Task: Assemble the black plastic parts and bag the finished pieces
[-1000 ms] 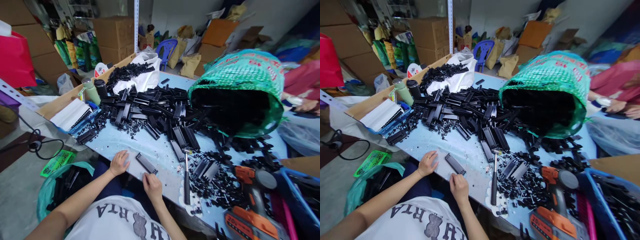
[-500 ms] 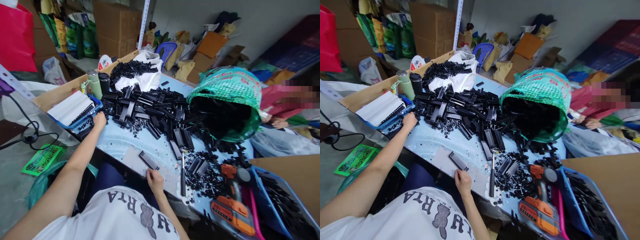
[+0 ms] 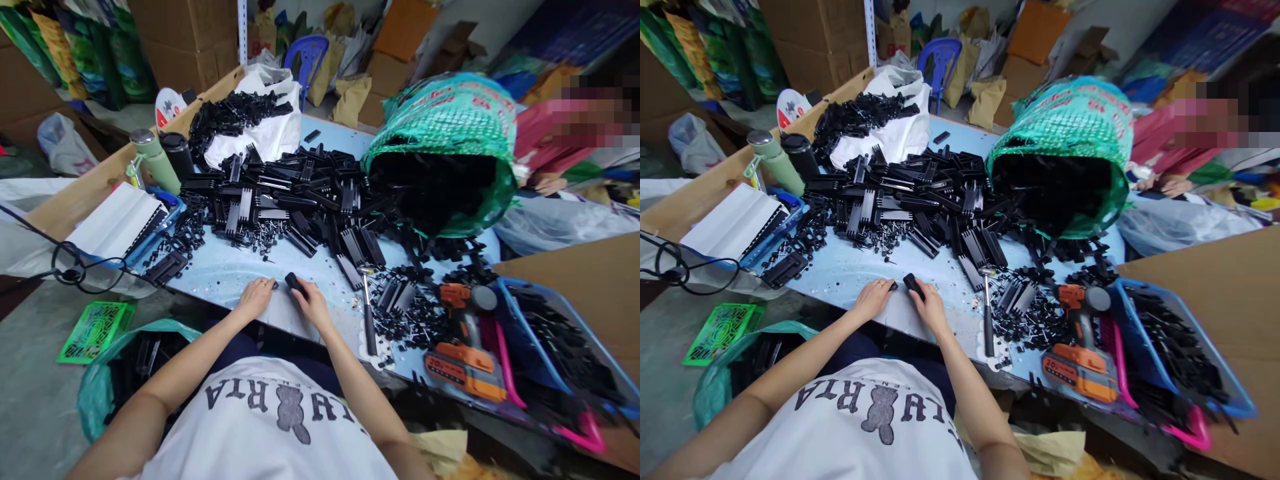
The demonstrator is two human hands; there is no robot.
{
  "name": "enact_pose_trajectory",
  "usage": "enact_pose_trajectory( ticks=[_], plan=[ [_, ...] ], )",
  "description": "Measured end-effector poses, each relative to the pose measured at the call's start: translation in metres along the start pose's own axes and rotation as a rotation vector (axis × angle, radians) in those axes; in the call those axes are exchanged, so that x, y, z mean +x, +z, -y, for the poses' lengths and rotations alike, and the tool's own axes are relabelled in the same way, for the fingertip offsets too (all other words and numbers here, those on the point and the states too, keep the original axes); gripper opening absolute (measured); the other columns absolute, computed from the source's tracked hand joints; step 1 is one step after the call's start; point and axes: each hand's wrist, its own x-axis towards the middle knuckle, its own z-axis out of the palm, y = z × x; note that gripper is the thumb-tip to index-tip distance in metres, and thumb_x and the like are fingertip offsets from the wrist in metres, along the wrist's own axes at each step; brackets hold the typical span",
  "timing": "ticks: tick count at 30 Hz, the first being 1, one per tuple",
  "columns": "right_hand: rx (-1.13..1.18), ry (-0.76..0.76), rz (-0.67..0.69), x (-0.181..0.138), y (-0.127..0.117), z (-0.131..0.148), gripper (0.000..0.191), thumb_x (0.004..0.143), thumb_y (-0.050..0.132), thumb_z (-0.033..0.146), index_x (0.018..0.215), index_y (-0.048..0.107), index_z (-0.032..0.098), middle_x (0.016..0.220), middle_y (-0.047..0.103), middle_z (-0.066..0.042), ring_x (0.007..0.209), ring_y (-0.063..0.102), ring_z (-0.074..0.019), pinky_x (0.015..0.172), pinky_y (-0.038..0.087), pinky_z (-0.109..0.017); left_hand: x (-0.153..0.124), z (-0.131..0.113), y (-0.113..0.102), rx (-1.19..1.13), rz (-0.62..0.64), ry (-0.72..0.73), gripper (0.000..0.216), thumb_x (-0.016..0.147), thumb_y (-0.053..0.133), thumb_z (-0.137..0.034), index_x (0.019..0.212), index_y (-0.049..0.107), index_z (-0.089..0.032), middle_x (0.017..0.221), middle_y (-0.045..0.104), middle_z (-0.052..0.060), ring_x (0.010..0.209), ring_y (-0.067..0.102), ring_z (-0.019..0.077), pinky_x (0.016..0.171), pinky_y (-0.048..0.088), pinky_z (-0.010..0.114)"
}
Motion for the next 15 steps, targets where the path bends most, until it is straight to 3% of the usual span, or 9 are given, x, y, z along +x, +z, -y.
enact_pose_trajectory(
  ticks=[4, 8, 11, 13, 15],
  plan=[
    [0.552, 0.307, 0.035, 0.002, -0.007, 0.011, 0.049, 0.084, 0.045, 0.051, 0.121, 0.053, 0.02, 0.089, 0.063, -0.005, 0.068, 0.061, -0.016, 0.061, 0.051, -0.03, 0.001, -0.011, 0.003, -0.398, -0.123, -0.028, 0.035, 0.091, 0.037, -0.025, 0.123, 0.047, -0.017, 0.107, 0.058, 0.01, 0.081, 0.06, 0.0165, 0.079, 0.049, 0.033],
    [0.794, 0.428, 0.125, -0.001, -0.012, 0.025, 0.059, 0.08, 0.047, 0.056, 0.127, 0.047, 0.021, 0.082, 0.062, -0.002, 0.056, 0.059, -0.0144, 0.047, 0.048, -0.028, 0.001, -0.034, -0.005, -0.777, -0.065, -0.098, 0.038, 0.091, 0.038, -0.031, 0.125, 0.048, -0.017, 0.105, 0.057, 0.009, 0.054, 0.055, 0.0074, 0.057, 0.049, 0.025],
    [0.74, 0.35, 0.139, 0.0, -0.017, 0.029, 0.06, 0.082, 0.047, 0.054, 0.132, 0.042, 0.022, 0.088, 0.063, -0.004, 0.059, 0.059, -0.0149, 0.052, 0.049, -0.029, 0.001, -0.047, -0.011, -0.852, -0.068, -0.136, 0.041, 0.089, 0.044, -0.034, 0.125, 0.049, -0.017, 0.102, 0.056, 0.008, 0.049, 0.05, 0.0054, 0.05, 0.046, 0.023],
    [0.566, 0.195, 0.086, 0.003, -0.025, 0.026, 0.054, 0.082, 0.051, 0.048, 0.128, 0.046, 0.022, 0.102, 0.063, -0.007, 0.078, 0.061, -0.018, 0.068, 0.051, -0.033, 0.002, -0.048, -0.014, -0.837, -0.102, -0.145, 0.041, 0.088, 0.044, -0.034, 0.126, 0.049, -0.018, 0.1, 0.055, 0.007, 0.048, 0.049, 0.0049, 0.051, 0.046, 0.023],
    [0.288, -0.003, 0.086, 0.003, -0.035, 0.019, 0.044, 0.079, 0.058, 0.037, 0.12, 0.053, 0.02, 0.111, 0.061, -0.008, 0.097, 0.057, -0.0212, 0.087, 0.044, -0.039, 0.002, -0.044, -0.017, -0.807, -0.135, -0.145, 0.041, 0.089, 0.042, -0.034, 0.126, 0.05, -0.018, 0.099, 0.054, 0.007, 0.049, 0.05, 0.005, 0.055, 0.047, 0.024]
  ],
)
